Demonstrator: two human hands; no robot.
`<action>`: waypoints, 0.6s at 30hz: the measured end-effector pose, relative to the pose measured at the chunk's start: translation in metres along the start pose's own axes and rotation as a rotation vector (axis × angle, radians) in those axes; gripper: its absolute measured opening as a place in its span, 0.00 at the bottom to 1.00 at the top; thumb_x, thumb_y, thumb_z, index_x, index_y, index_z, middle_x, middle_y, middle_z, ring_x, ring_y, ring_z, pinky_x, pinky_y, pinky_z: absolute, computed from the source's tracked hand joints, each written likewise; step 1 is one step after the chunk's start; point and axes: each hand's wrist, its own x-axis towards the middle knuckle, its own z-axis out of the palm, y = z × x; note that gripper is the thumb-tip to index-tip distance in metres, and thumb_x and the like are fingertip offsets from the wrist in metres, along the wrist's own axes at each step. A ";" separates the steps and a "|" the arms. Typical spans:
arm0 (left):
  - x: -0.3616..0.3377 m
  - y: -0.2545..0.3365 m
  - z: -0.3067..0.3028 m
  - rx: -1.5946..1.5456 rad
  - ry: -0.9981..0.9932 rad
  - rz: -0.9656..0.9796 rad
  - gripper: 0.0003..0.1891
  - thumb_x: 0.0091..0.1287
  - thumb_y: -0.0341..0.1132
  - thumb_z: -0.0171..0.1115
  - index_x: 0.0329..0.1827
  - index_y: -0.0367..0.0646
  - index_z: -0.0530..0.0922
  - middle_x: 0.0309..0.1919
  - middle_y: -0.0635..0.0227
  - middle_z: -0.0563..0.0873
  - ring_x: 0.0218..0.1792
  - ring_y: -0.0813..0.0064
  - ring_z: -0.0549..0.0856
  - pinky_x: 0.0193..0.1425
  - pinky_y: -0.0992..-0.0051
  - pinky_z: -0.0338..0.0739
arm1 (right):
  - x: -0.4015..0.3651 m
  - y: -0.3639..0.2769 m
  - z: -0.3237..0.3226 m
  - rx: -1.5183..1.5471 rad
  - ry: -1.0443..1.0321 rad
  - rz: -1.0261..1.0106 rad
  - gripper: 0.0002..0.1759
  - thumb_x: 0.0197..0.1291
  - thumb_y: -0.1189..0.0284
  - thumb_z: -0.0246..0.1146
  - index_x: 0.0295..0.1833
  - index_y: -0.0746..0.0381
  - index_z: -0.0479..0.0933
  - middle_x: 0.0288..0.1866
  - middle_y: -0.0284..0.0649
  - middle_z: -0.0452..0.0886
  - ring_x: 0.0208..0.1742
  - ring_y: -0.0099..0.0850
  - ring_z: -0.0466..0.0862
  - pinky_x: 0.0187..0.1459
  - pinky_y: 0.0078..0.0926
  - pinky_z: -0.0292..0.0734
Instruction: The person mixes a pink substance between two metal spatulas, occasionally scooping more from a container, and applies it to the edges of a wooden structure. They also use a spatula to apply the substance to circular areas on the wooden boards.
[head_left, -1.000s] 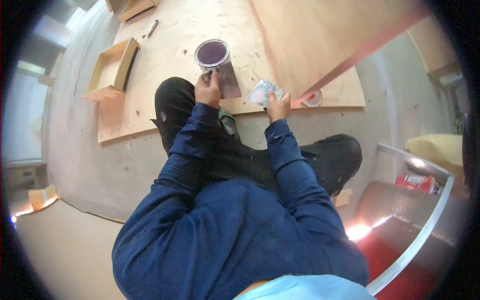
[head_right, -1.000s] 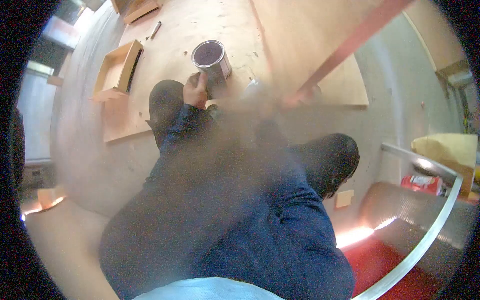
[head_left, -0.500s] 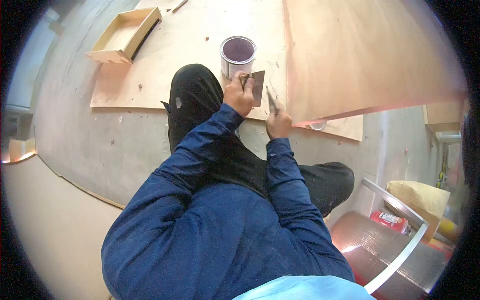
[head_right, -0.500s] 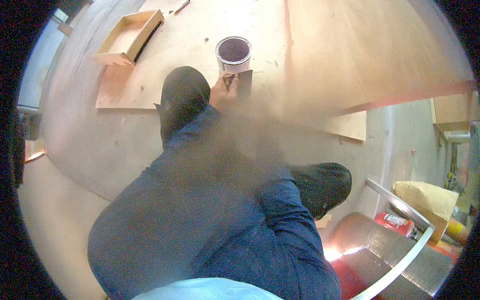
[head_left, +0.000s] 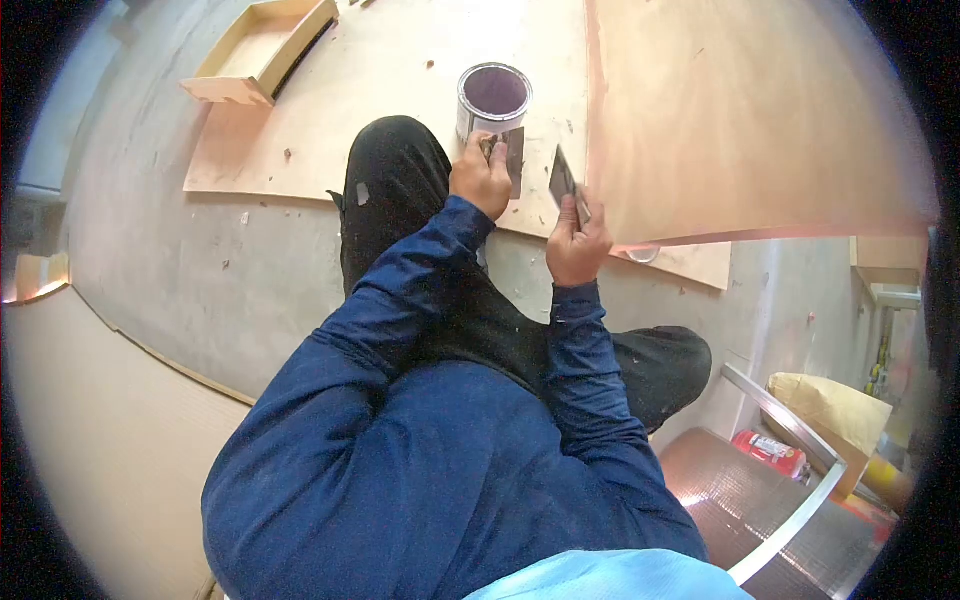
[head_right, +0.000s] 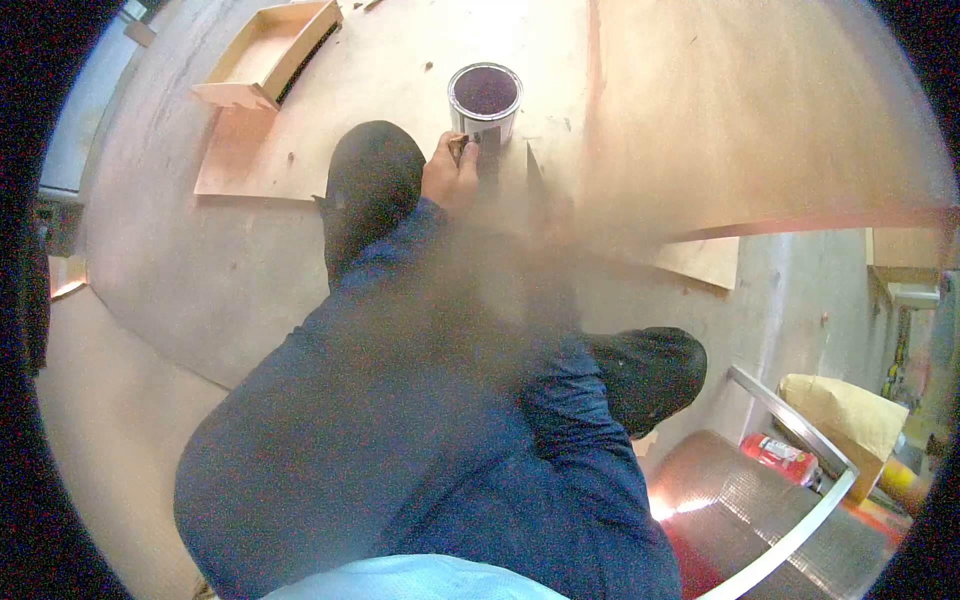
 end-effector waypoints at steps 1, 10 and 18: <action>0.001 0.000 0.001 -0.004 0.007 0.000 0.11 0.70 0.36 0.56 0.49 0.40 0.74 0.35 0.46 0.85 0.40 0.45 0.85 0.42 0.58 0.78 | 0.002 -0.014 -0.009 -0.070 -0.004 -0.053 0.10 0.65 0.77 0.60 0.50 0.69 0.77 0.36 0.54 0.85 0.37 0.45 0.87 0.42 0.32 0.82; 0.002 0.002 -0.002 0.011 -0.008 -0.011 0.12 0.70 0.36 0.56 0.51 0.37 0.75 0.35 0.48 0.86 0.39 0.49 0.87 0.44 0.61 0.79 | -0.008 0.031 0.009 -0.138 -0.253 0.117 0.11 0.61 0.79 0.60 0.50 0.66 0.76 0.38 0.55 0.84 0.41 0.46 0.87 0.43 0.36 0.80; 0.005 -0.014 0.002 -0.078 -0.006 -0.037 0.13 0.70 0.36 0.58 0.50 0.35 0.76 0.36 0.50 0.86 0.38 0.56 0.87 0.44 0.65 0.79 | -0.024 0.024 0.012 0.028 -0.245 -0.130 0.12 0.60 0.83 0.59 0.50 0.63 0.77 0.45 0.55 0.83 0.47 0.48 0.85 0.46 0.37 0.79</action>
